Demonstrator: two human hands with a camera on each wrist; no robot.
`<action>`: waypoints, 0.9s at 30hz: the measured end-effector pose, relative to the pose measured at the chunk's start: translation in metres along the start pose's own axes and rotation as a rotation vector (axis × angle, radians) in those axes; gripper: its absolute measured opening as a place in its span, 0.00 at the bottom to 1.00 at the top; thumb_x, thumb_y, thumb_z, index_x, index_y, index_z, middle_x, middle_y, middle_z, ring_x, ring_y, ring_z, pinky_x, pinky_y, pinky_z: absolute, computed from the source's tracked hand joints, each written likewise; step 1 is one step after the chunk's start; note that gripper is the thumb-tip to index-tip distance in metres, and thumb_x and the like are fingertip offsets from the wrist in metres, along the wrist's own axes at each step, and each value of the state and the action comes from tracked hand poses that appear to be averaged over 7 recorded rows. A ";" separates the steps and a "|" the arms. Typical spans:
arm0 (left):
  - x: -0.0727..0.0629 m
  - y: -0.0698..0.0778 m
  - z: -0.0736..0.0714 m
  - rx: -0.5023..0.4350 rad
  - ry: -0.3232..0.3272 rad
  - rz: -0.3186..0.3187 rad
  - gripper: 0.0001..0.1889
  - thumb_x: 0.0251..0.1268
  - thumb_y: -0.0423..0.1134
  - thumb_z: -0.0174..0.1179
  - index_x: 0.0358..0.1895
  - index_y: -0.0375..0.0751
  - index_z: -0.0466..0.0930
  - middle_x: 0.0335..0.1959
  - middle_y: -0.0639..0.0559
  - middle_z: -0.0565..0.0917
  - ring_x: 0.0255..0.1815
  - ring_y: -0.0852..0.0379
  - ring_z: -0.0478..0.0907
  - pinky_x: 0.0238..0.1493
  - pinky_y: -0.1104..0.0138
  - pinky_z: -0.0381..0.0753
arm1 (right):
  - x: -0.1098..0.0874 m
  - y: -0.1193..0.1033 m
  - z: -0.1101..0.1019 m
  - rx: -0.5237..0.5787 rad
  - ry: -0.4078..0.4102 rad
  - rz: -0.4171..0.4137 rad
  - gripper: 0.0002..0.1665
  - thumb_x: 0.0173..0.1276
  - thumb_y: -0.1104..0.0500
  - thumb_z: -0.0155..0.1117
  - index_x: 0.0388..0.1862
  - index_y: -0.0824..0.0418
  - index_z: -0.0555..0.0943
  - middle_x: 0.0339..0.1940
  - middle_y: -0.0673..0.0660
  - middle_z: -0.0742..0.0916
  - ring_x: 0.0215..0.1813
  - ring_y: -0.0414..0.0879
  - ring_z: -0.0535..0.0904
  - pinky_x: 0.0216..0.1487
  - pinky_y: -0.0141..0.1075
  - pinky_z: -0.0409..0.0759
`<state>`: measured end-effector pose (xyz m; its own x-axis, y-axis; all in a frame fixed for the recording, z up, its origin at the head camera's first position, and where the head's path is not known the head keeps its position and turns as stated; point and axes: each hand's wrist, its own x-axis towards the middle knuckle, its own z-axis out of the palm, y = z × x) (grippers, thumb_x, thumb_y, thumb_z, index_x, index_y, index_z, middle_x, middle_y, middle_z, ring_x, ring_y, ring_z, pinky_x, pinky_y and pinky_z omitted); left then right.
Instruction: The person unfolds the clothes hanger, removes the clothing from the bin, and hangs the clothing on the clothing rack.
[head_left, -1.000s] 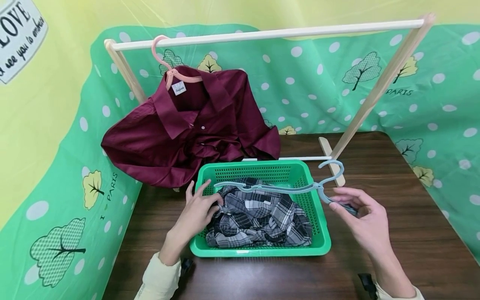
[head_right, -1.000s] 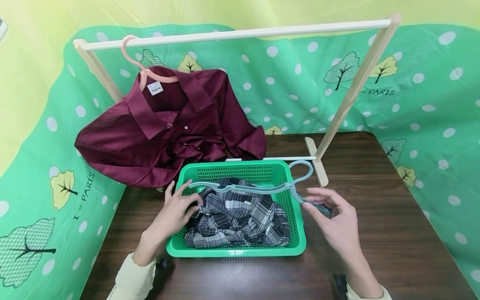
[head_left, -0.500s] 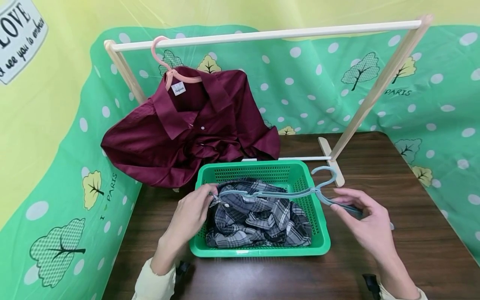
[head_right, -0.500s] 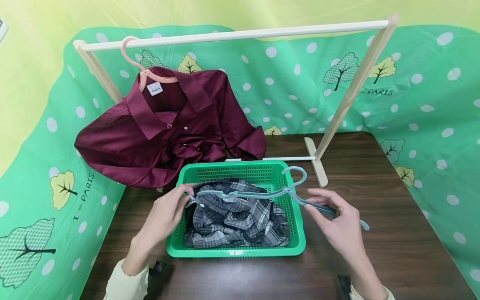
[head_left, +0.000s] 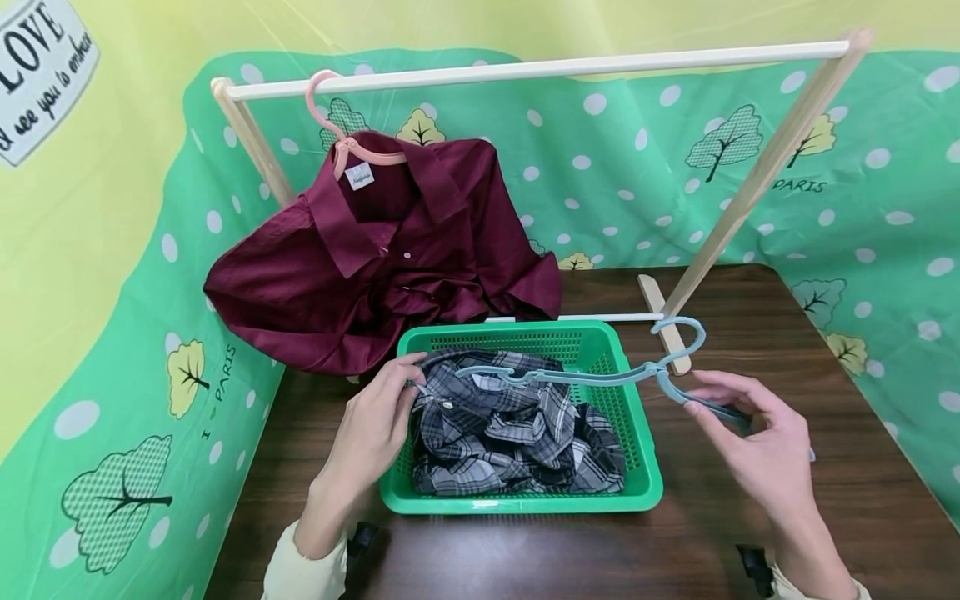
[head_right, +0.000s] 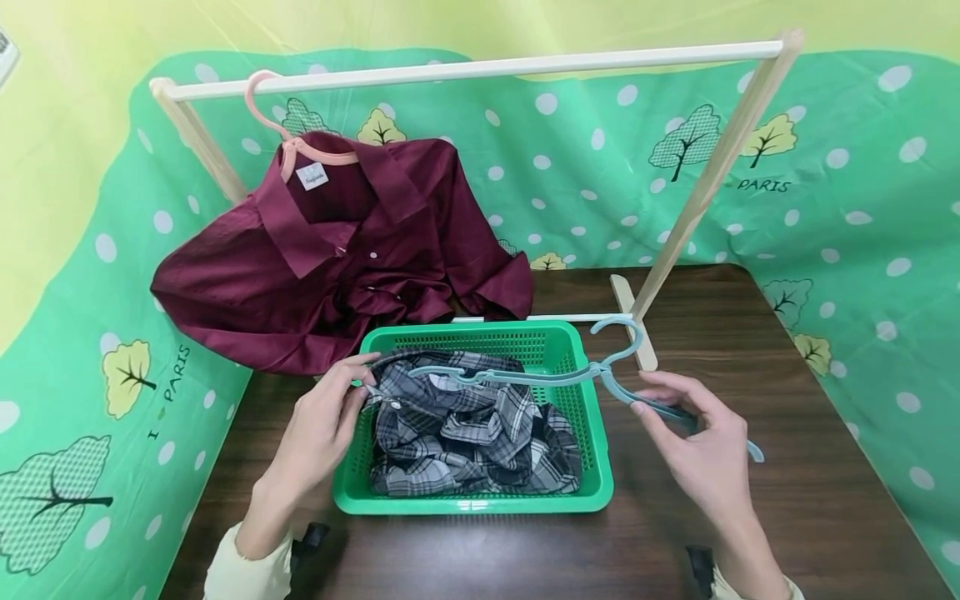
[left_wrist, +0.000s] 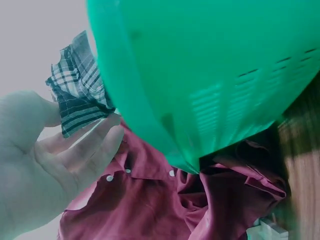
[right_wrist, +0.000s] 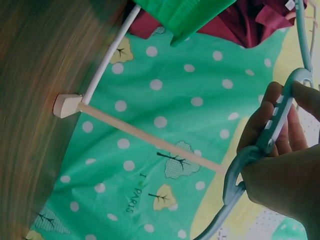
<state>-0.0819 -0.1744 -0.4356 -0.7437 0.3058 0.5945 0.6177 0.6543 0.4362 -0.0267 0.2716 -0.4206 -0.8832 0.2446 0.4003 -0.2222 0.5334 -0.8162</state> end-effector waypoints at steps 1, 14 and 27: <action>0.000 0.000 0.000 -0.002 0.002 0.003 0.10 0.79 0.23 0.65 0.51 0.42 0.80 0.69 0.43 0.89 0.49 0.45 0.94 0.38 0.56 0.87 | 0.000 0.000 0.000 -0.001 0.000 0.002 0.29 0.60 0.83 0.79 0.61 0.69 0.90 0.40 0.32 0.92 0.42 0.28 0.89 0.46 0.17 0.80; 0.009 0.028 0.001 -0.081 -0.056 0.042 0.09 0.80 0.25 0.66 0.50 0.44 0.82 0.71 0.44 0.87 0.62 0.46 0.92 0.50 0.56 0.93 | -0.007 -0.005 0.021 0.023 -0.138 -0.101 0.30 0.61 0.82 0.80 0.61 0.65 0.90 0.41 0.33 0.94 0.44 0.27 0.90 0.48 0.17 0.82; 0.013 0.051 0.015 -0.114 -0.059 0.121 0.09 0.79 0.25 0.67 0.50 0.43 0.83 0.69 0.42 0.87 0.69 0.45 0.89 0.60 0.53 0.93 | -0.014 -0.016 0.048 -0.002 -0.173 -0.207 0.33 0.57 0.81 0.83 0.60 0.59 0.92 0.41 0.42 0.95 0.45 0.24 0.89 0.51 0.16 0.82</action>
<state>-0.0640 -0.1263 -0.4158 -0.6736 0.4197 0.6084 0.7263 0.5285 0.4395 -0.0307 0.2207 -0.4330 -0.8766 -0.0112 0.4812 -0.4043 0.5595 -0.7235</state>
